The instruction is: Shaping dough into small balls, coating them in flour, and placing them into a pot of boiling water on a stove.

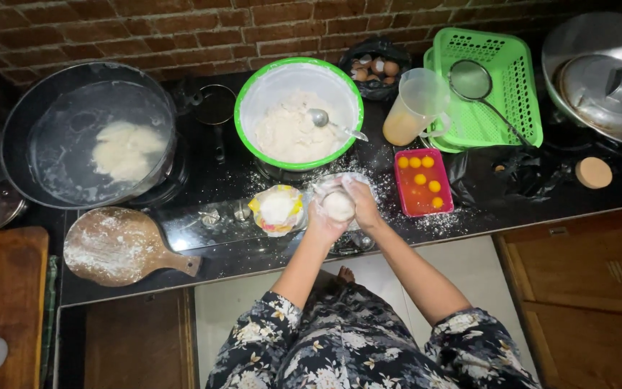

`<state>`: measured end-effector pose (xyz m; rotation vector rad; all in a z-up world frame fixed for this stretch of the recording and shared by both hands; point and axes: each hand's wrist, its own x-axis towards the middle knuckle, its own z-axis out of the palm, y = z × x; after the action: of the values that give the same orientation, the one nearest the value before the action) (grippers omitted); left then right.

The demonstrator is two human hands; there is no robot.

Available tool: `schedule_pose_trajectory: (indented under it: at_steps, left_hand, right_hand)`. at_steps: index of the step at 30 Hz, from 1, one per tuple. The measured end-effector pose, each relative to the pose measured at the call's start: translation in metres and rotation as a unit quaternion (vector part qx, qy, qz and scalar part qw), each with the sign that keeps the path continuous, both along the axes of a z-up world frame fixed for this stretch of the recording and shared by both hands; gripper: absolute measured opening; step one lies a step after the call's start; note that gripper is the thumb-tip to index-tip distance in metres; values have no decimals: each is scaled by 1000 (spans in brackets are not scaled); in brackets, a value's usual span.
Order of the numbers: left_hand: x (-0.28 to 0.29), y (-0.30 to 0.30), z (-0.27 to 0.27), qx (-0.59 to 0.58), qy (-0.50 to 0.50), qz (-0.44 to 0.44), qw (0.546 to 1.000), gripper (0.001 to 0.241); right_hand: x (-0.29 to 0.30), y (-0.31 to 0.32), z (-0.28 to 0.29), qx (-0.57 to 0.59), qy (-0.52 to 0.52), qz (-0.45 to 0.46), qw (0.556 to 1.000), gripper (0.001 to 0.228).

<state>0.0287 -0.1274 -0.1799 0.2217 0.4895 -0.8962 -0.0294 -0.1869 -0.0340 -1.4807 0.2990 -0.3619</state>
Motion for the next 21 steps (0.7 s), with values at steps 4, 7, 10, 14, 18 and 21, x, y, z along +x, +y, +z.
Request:
schedule_pose_trajectory:
  at_steps: [4, 7, 10, 14, 18, 21]
  left_hand:
    - [0, -2, -6, -26, -11, -5, 1000, 44]
    - [-5, 3, -10, -49, -23, -7, 998, 46]
    - [-18, 10, -11, -55, 0, -1, 998, 48]
    - [-18, 13, 1, -76, -2, -1, 997, 48]
    - [-14, 10, -3, -95, -8, 7, 995, 52]
    - [-11, 8, -2, -105, -11, 14, 994, 51]
  right_hand:
    - [23, -24, -41, 249, -74, 28, 965, 34]
    - [43, -28, 1, 226, -56, -7, 973, 21]
    - [77, -41, 38, 5, -43, -11, 999, 23]
    - [122, -58, 46, -357, 66, -2, 932, 54]
    - [139, -52, 63, -393, 133, 58, 908, 76]
    - [140, -52, 64, -395, 135, 52, 907, 67]
